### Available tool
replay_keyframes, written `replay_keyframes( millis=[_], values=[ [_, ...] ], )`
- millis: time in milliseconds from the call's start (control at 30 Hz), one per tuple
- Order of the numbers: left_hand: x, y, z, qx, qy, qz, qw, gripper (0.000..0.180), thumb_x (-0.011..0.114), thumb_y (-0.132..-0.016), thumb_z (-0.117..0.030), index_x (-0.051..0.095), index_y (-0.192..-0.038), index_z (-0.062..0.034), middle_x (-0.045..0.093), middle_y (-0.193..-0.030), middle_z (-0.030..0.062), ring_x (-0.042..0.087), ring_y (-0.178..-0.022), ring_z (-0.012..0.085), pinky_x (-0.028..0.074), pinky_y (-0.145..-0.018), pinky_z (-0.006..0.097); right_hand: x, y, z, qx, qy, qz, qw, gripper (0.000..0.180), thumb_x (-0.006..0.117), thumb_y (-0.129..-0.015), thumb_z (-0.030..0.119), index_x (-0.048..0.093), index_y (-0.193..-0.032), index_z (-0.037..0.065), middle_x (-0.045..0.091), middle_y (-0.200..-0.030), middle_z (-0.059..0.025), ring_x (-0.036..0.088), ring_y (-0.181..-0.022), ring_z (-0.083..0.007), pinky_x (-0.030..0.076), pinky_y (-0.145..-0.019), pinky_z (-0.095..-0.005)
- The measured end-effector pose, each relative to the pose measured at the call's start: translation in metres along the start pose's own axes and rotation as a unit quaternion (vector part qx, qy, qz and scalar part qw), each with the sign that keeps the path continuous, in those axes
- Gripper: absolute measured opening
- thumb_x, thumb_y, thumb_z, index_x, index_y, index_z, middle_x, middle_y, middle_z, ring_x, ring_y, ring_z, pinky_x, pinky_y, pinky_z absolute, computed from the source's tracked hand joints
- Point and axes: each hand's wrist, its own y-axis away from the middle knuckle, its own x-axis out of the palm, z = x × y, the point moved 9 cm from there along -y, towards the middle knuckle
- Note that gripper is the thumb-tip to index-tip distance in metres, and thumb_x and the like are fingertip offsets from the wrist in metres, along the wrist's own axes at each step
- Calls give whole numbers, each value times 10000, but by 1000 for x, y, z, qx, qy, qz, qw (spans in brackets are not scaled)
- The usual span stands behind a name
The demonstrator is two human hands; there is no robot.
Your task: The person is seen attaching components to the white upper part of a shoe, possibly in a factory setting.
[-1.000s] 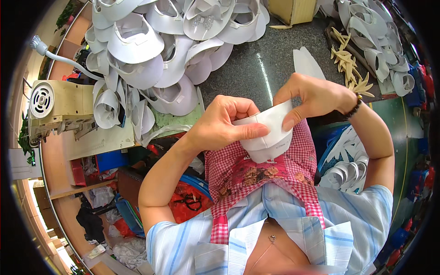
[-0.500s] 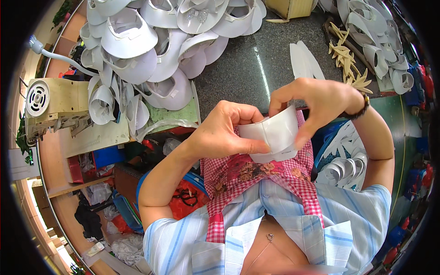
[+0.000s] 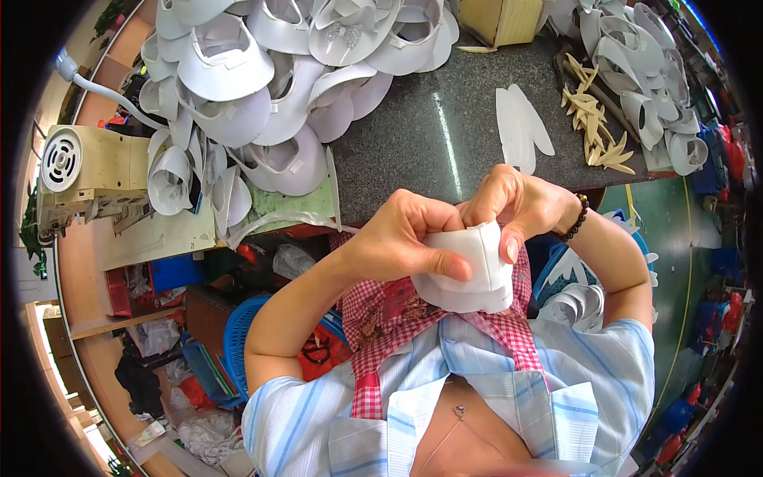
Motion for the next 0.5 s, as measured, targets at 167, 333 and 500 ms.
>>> replay_keyframes(
  millis=[167, 333, 500],
  values=[
    [-9, 5, -32, 45, -252, -62, 965, 204, 810, -720, -43, 664, -858, -4, 679, -760, 41, 623, -733, 94, 489, -756, 251, -3, 18, 33, -33, 403, -25, 914, 278, 798, -758, 232, 686, -856, -2, 659, -771, -93, 628, -783, -214, 430, -926, -395],
    [-20, -13, -33, 193, -639, -92, 739, 182, 760, -713, -57, 666, -869, -59, 676, -756, 82, 654, -731, 272, 461, -923, 412, -12, 24, 65, -119, 625, -204, 744, 529, 673, -746, 40, 572, -1264, 61, 582, -1286, -145, 519, -1252, -299, 273, -1119, -514],
    [-49, -25, -31, 219, -583, -143, 769, 157, 748, -714, -46, 676, -849, -80, 697, -803, 67, 673, -842, 241, 396, -1003, 473, -100, 113, 100, -74, 593, -443, 668, 335, 584, -757, 0, 657, -1083, 10, 632, -1124, -147, 650, -1001, -249, 518, -876, -342]
  ],
)
